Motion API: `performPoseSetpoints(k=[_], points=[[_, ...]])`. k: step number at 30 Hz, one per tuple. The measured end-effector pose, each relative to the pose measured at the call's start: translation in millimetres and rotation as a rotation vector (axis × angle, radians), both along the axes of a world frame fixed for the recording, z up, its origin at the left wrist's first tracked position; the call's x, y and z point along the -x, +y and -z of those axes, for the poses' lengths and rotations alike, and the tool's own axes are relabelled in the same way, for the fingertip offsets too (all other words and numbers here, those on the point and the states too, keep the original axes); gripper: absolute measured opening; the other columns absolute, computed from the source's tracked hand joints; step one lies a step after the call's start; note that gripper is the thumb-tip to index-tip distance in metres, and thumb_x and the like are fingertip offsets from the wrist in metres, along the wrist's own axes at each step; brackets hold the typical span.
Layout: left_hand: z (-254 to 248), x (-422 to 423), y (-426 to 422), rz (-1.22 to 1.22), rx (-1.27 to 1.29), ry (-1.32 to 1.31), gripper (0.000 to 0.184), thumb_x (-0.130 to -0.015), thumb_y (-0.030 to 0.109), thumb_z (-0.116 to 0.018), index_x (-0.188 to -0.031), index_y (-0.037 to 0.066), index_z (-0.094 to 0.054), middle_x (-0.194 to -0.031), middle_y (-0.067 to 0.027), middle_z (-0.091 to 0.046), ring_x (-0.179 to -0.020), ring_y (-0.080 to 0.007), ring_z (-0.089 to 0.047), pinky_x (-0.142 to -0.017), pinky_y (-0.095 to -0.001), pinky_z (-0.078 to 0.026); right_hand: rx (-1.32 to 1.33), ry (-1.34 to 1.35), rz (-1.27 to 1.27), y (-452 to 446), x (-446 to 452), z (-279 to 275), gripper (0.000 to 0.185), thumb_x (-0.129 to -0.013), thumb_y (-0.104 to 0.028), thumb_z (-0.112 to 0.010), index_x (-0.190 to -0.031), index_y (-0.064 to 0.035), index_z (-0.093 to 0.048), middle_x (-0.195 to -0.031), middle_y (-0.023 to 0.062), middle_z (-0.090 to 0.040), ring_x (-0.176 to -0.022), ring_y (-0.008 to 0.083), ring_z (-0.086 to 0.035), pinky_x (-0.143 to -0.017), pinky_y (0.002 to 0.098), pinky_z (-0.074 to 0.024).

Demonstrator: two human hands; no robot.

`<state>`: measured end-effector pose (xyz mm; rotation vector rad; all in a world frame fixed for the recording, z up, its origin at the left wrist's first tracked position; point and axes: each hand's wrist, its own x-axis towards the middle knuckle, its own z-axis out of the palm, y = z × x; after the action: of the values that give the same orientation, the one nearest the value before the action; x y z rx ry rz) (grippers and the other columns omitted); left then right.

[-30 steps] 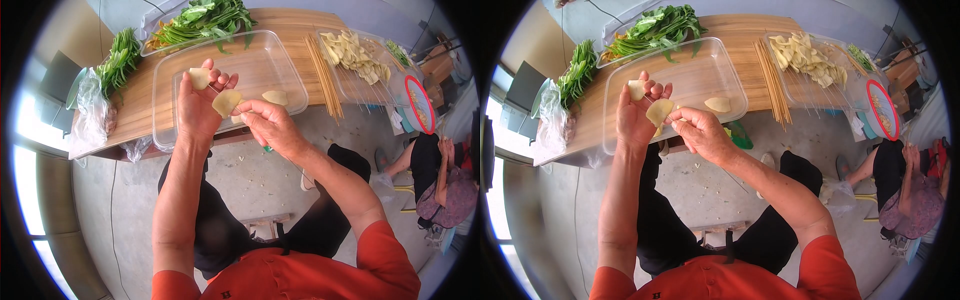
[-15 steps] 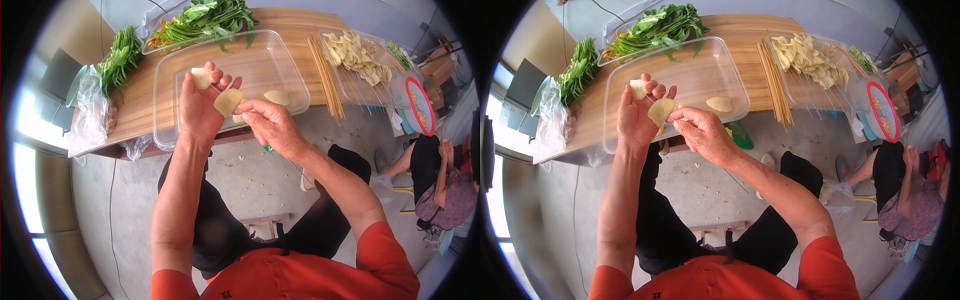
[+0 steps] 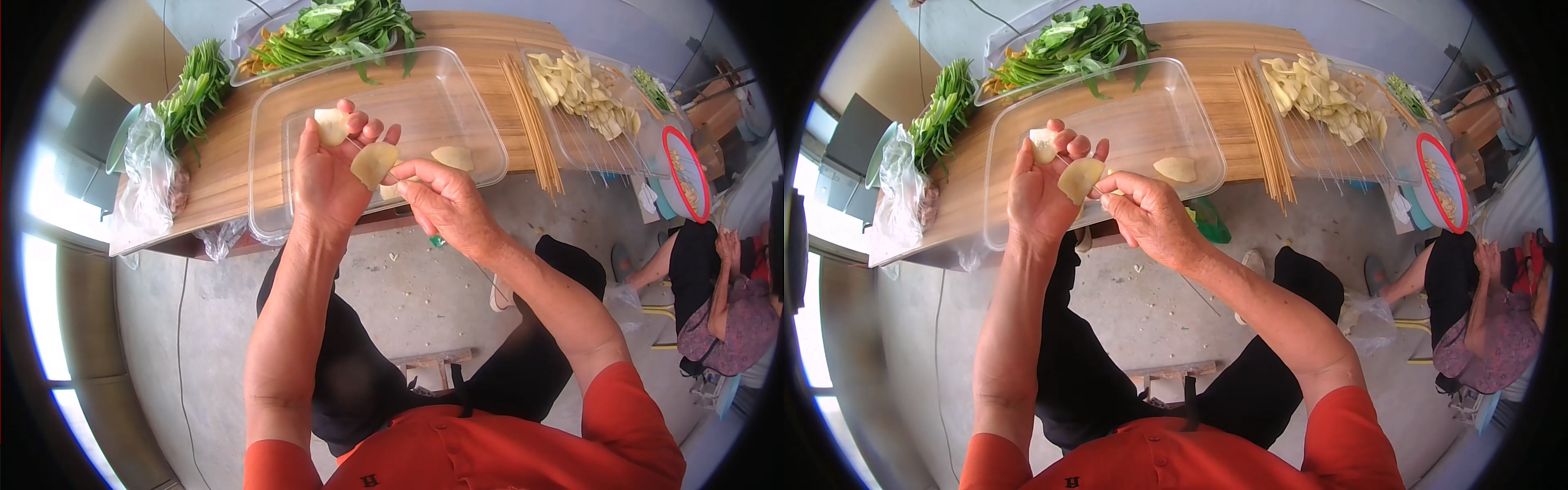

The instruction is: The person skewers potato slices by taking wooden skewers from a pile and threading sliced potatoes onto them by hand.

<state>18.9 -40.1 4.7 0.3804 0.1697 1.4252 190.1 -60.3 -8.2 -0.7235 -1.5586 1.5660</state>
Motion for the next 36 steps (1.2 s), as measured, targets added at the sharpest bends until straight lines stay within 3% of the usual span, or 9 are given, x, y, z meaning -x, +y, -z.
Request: performPoseSetpoints(k=[8, 10, 17, 20, 22, 29, 31, 35, 36], points=[[4, -12, -4, 0.037, -0.001, 0.081, 0.048, -0.104, 0.043, -0.015, -0.112, 0.008, -0.046, -0.087, -0.0047, -0.049, -0.089, -0.0228, -0.051, -0.110, -0.0479, -0.033, -0.008, -0.022, 0.010, 2, 2, -6, 0.015, -0.099, -0.011, -0.050, -0.102, 0.0006, -0.060, -0.060, -0.0029, -0.044, -0.046, 0.0036, -0.041, -0.044, 0.0209, -0.0346], [1, -14, -2, -0.047, 0.001, 0.236, 0.054, -0.104, 0.046, -0.011, -0.112, 0.008, -0.049, -0.085, -0.0038, -0.053, -0.087, -0.0213, -0.055, -0.096, -0.0436, -0.046, 0.050, 0.019, 0.015, 2, 3, -8, 0.014, -0.099, -0.011, -0.050, -0.101, -0.0002, -0.059, -0.062, -0.0025, -0.046, -0.047, 0.0037, -0.041, -0.044, 0.0211, -0.0348], [-5, -16, -2, -0.028, -0.072, 0.280, 0.057, -0.104, 0.048, -0.012, -0.122, 0.007, -0.047, -0.091, -0.0056, -0.056, -0.090, -0.0230, -0.058, -0.094, -0.0415, -0.046, -0.006, -0.010, 0.022, 2, 0, -8, 0.015, -0.099, -0.011, -0.050, -0.104, -0.0001, -0.059, -0.064, -0.0025, -0.046, -0.049, 0.0041, -0.042, -0.045, 0.0215, -0.0358], [-19, -25, -8, -0.151, 0.032, 0.474, 0.055, -0.104, 0.046, -0.016, -0.129, 0.006, -0.045, -0.103, -0.0098, -0.061, -0.101, -0.0255, -0.059, -0.096, -0.0416, -0.045, -0.012, 0.026, 0.080, 4, 0, -6, 0.018, -0.099, -0.011, -0.050, -0.111, -0.0024, -0.061, -0.065, -0.0035, -0.051, -0.050, 0.0028, -0.042, -0.046, 0.0194, -0.0359], [-19, -25, -10, -0.144, 0.033, 0.595, 0.051, -0.104, 0.039, -0.031, -0.139, 0.002, -0.039, -0.127, -0.0148, -0.057, -0.117, -0.0282, -0.056, -0.097, -0.0426, -0.046, -0.096, -0.037, 0.171, 0, 2, -10, 0.019, -0.099, -0.009, -0.050, -0.112, -0.0025, -0.061, -0.068, -0.0027, -0.054, -0.051, 0.0032, -0.043, -0.047, 0.0203, -0.0374], [-17, -14, -27, 0.027, -0.193, 0.710, 0.046, -0.101, 0.026, -0.049, -0.139, 0.001, -0.040, -0.127, -0.0167, -0.058, -0.115, -0.0288, -0.058, -0.099, -0.0413, -0.045, -0.232, -0.155, 0.330, -36, -4, -4, 0.016, -0.097, -0.007, -0.053, -0.110, -0.0027, -0.060, -0.061, -0.0005, -0.047, -0.053, 0.0050, -0.044, -0.047, 0.0253, -0.0380], [-21, -12, -35, 0.053, -0.237, 0.716, 0.047, -0.099, 0.026, -0.052, -0.138, 0.001, -0.041, -0.127, -0.0162, -0.058, -0.114, -0.0275, -0.059, -0.099, -0.0409, -0.045, -0.393, -0.220, 0.389, -47, -8, -8, 0.016, -0.095, -0.006, -0.056, -0.110, -0.0021, -0.060, -0.064, 0.0051, -0.054, -0.054, 0.0095, -0.052, -0.050, 0.0274, -0.0423], [-24, -4, -58, 0.060, -0.214, 0.736, 0.047, -0.098, 0.024, -0.055, -0.138, 0.001, -0.043, -0.125, -0.0150, -0.060, -0.114, -0.0250, -0.059, -0.098, -0.0397, -0.046, -0.614, -0.301, 0.514, -69, -12, -14, 0.017, -0.093, -0.002, -0.057, -0.108, -0.0008, -0.062, -0.072, 0.0054, -0.062, -0.059, 0.0093, -0.056, -0.053, 0.0265, -0.0453], [-20, -3, -64, 0.033, -0.209, 0.767, 0.047, -0.098, 0.024, -0.056, -0.136, 0.000, -0.044, -0.123, -0.0144, -0.061, -0.111, -0.0238, -0.060, -0.097, -0.0389, -0.047, -0.703, -0.320, 0.534, -74, -12, -10, 0.017, -0.090, -0.001, -0.059, -0.107, -0.0009, -0.063, -0.076, 0.0073, -0.065, -0.061, 0.0129, -0.060, -0.055, 0.0278, -0.0469]])
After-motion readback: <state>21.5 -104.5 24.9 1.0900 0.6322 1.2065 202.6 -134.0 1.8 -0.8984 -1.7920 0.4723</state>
